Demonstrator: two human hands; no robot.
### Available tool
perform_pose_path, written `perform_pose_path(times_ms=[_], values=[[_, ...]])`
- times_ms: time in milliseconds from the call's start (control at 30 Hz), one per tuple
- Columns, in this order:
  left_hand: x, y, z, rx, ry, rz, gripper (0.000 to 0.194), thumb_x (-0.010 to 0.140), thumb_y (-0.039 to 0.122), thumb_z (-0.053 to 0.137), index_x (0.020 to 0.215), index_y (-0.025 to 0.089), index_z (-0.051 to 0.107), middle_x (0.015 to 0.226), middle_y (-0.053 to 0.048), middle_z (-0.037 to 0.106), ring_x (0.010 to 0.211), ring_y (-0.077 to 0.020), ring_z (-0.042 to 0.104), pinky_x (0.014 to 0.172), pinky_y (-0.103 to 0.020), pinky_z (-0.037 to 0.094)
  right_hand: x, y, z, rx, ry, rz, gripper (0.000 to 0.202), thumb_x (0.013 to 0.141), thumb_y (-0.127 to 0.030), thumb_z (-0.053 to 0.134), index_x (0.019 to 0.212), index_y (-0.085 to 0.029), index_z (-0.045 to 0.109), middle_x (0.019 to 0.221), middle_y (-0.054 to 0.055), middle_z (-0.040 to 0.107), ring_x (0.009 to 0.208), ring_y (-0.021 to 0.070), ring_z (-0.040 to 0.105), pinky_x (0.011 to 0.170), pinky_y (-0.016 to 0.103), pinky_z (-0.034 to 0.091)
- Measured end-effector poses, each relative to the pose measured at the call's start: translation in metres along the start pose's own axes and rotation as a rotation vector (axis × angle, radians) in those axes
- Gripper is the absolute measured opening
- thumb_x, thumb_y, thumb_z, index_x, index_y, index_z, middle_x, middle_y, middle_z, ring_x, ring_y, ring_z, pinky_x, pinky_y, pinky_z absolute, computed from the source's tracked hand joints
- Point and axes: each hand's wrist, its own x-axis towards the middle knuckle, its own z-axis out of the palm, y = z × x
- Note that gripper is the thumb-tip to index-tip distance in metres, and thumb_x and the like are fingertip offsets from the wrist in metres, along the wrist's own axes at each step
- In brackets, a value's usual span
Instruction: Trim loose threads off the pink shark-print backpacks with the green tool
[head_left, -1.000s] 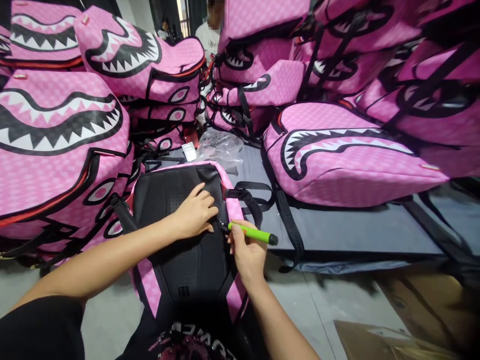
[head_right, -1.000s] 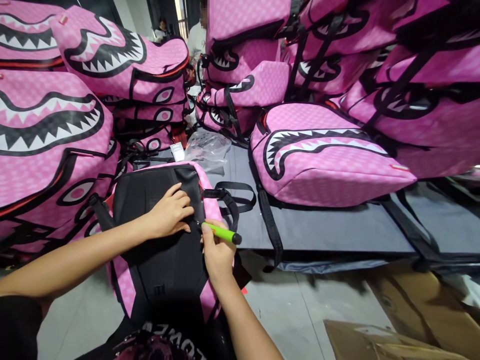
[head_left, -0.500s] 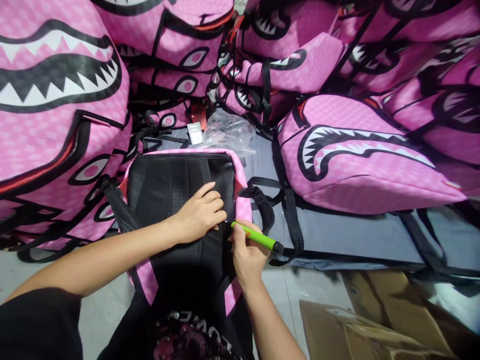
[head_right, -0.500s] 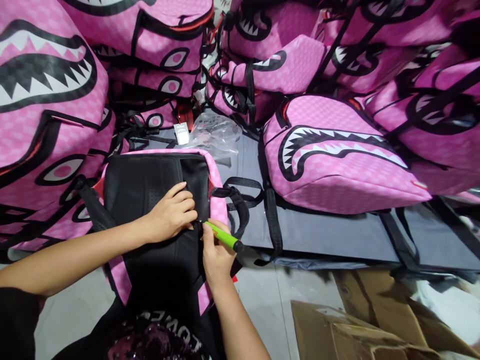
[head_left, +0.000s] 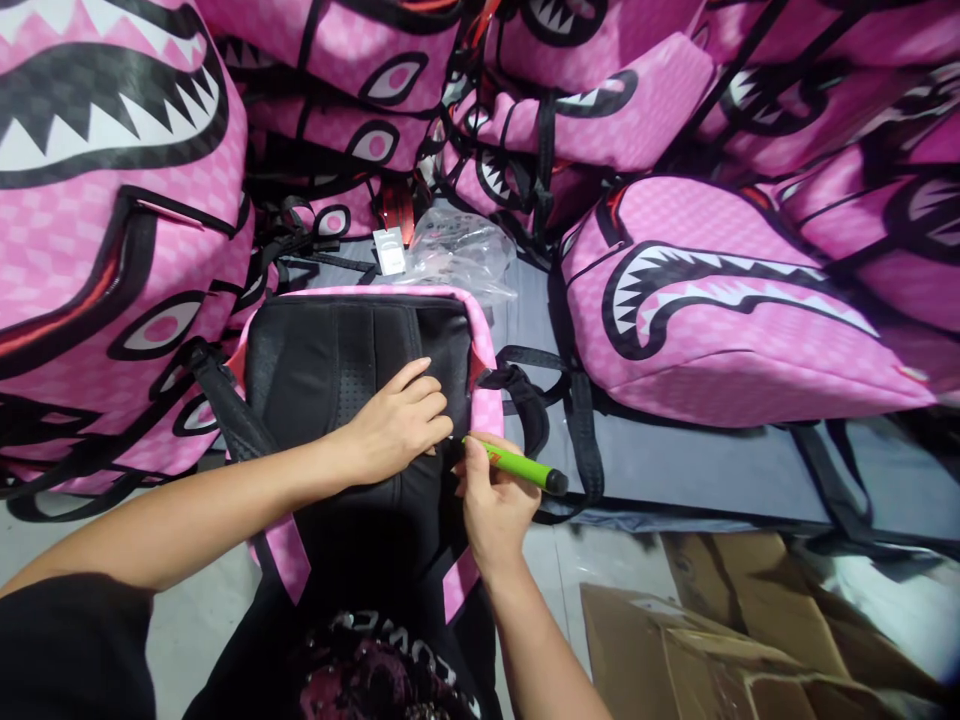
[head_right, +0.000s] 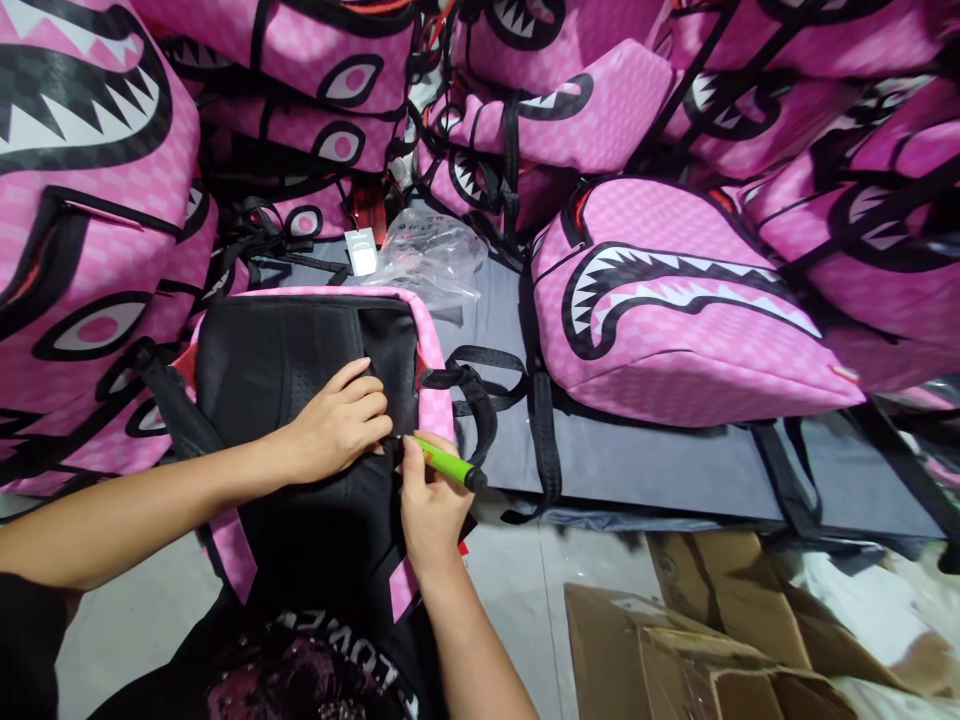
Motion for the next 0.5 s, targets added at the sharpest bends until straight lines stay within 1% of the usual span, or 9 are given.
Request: perform_pose_path(times_ms=[100, 233, 300, 333, 400, 467, 500], values=[[0.000, 0.000, -0.001, -0.009, -0.002, -0.002, 0.018, 0.087, 0.034, 0.064, 0.079, 0.019, 0.059, 0.082, -0.001, 0.058, 0.099, -0.0214, 0.054, 0.115, -0.049, 0.035, 0.002, -0.003, -0.001, -0.009, 0.006, 0.016, 0.029, 0.087, -0.045, 0.061, 0.091, -0.016, 0.065, 0.065, 0.001, 0.065, 0.051, 0.0140, 0.060, 0.055, 0.030, 0.053], [0.001, -0.001, 0.000, -0.026, -0.016, -0.012, 0.019, 0.088, 0.036, 0.062, 0.080, 0.018, 0.059, 0.082, -0.002, 0.058, 0.098, -0.0215, 0.054, 0.115, -0.049, 0.035, 0.007, -0.007, -0.001, -0.074, -0.061, 0.000, 0.031, 0.088, -0.046, 0.060, 0.089, -0.016, 0.066, 0.066, 0.002, 0.066, 0.052, 0.0147, 0.060, 0.057, 0.030, 0.053], [0.000, -0.001, 0.001, -0.034, -0.021, -0.015, 0.019, 0.088, 0.036, 0.062, 0.081, 0.019, 0.059, 0.082, -0.002, 0.058, 0.099, -0.0220, 0.053, 0.115, -0.050, 0.034, 0.009, -0.008, -0.004, -0.093, -0.054, 0.010, 0.034, 0.088, -0.048, 0.058, 0.087, -0.015, 0.066, 0.062, 0.002, 0.065, 0.049, 0.0147, 0.059, 0.051, 0.029, 0.051], [0.000, 0.000, 0.001, -0.037, -0.017, -0.015, 0.019, 0.089, 0.036, 0.062, 0.081, 0.019, 0.059, 0.082, -0.002, 0.058, 0.099, -0.0220, 0.053, 0.115, -0.050, 0.034, 0.009, -0.009, -0.005, -0.095, -0.061, 0.021, 0.035, 0.088, -0.050, 0.057, 0.087, -0.016, 0.066, 0.059, 0.001, 0.064, 0.046, 0.0146, 0.057, 0.048, 0.028, 0.049], [-0.001, 0.002, 0.000, -0.043, 0.014, -0.021, 0.019, 0.089, 0.035, 0.062, 0.078, 0.019, 0.058, 0.079, -0.001, 0.056, 0.094, -0.0210, 0.054, 0.115, -0.049, 0.034, 0.009, -0.007, -0.009, -0.107, -0.115, 0.030, 0.037, 0.088, -0.052, 0.057, 0.085, -0.016, 0.067, 0.053, 0.000, 0.061, 0.043, 0.0152, 0.056, 0.045, 0.028, 0.046], [-0.002, 0.003, 0.001, -0.047, 0.057, -0.034, 0.022, 0.088, 0.036, 0.063, 0.075, 0.019, 0.057, 0.075, 0.000, 0.054, 0.088, -0.0194, 0.054, 0.114, -0.048, 0.035, 0.010, -0.001, -0.011, -0.163, -0.156, -0.019, 0.040, 0.086, -0.055, 0.056, 0.082, -0.018, 0.069, 0.051, 0.001, 0.062, 0.046, 0.0176, 0.059, 0.047, 0.029, 0.047], [-0.002, 0.003, 0.002, -0.047, 0.066, -0.041, 0.023, 0.087, 0.037, 0.064, 0.075, 0.019, 0.057, 0.075, 0.001, 0.054, 0.087, -0.0188, 0.054, 0.115, -0.047, 0.035, 0.011, 0.004, -0.010, -0.189, -0.139, -0.050, 0.043, 0.085, -0.058, 0.056, 0.080, -0.018, 0.070, 0.051, 0.001, 0.062, 0.046, 0.0189, 0.060, 0.047, 0.030, 0.048]])
